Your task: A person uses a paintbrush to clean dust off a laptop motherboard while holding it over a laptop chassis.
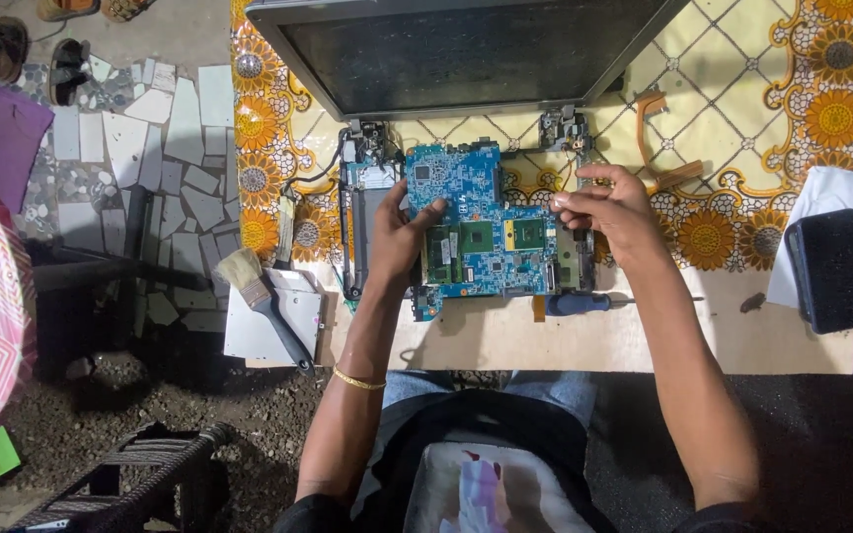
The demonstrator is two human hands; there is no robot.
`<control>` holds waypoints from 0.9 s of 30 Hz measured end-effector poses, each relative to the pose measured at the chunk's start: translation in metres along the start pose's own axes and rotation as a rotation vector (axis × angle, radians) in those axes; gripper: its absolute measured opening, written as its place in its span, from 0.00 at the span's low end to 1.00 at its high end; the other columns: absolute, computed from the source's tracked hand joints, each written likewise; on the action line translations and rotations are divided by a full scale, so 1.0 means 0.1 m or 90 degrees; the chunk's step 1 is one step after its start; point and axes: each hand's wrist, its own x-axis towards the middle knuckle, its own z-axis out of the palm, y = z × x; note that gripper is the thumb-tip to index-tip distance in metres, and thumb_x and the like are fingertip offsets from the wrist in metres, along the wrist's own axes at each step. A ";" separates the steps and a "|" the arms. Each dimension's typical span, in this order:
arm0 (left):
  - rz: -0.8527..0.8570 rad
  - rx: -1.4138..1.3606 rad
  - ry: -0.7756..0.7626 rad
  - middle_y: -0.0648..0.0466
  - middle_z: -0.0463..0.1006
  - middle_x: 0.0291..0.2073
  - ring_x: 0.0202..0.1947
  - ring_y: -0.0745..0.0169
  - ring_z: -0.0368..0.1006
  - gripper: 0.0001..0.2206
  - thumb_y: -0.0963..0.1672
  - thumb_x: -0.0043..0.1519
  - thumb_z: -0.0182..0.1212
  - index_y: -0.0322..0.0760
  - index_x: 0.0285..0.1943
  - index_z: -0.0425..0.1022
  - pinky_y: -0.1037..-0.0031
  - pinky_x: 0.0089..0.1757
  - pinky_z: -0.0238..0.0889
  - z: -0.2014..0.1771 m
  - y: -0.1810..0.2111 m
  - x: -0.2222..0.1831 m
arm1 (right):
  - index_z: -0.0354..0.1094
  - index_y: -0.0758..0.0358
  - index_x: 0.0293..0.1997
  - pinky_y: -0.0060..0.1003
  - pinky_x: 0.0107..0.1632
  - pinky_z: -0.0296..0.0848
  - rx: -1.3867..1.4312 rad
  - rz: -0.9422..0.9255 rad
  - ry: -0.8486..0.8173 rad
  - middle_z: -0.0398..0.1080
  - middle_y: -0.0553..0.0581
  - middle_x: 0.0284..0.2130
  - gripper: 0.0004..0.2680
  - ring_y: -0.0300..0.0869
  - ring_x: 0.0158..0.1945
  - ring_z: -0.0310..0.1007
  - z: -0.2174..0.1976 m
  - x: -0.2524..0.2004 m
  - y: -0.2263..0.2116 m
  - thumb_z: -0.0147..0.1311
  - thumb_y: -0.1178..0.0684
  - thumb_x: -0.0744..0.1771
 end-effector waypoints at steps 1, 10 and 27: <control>0.007 0.014 0.011 0.44 0.82 0.27 0.24 0.67 0.78 0.36 0.40 0.65 0.76 0.16 0.79 0.59 0.72 0.35 0.78 -0.01 -0.01 0.01 | 0.63 0.74 0.66 0.32 0.35 0.86 -0.023 0.008 0.006 0.79 0.65 0.38 0.22 0.43 0.35 0.84 -0.01 0.01 0.02 0.71 0.59 0.68; -0.008 0.028 -0.004 0.41 0.86 0.33 0.31 0.56 0.85 0.34 0.41 0.67 0.74 0.25 0.81 0.62 0.65 0.40 0.79 -0.09 -0.15 0.17 | 0.78 0.69 0.49 0.19 0.22 0.59 -0.103 0.024 0.029 0.81 0.60 0.35 0.10 0.36 0.32 0.82 0.14 -0.09 -0.21 0.71 0.55 0.66; 0.034 0.083 0.000 0.17 0.67 0.71 0.68 0.17 0.71 0.39 0.44 0.69 0.73 0.17 0.83 0.54 0.31 0.66 0.59 0.01 -0.06 0.26 | 0.79 0.69 0.44 0.20 0.20 0.58 -0.120 -0.025 0.024 0.79 0.60 0.31 0.07 0.38 0.30 0.83 0.06 0.06 -0.02 0.70 0.60 0.65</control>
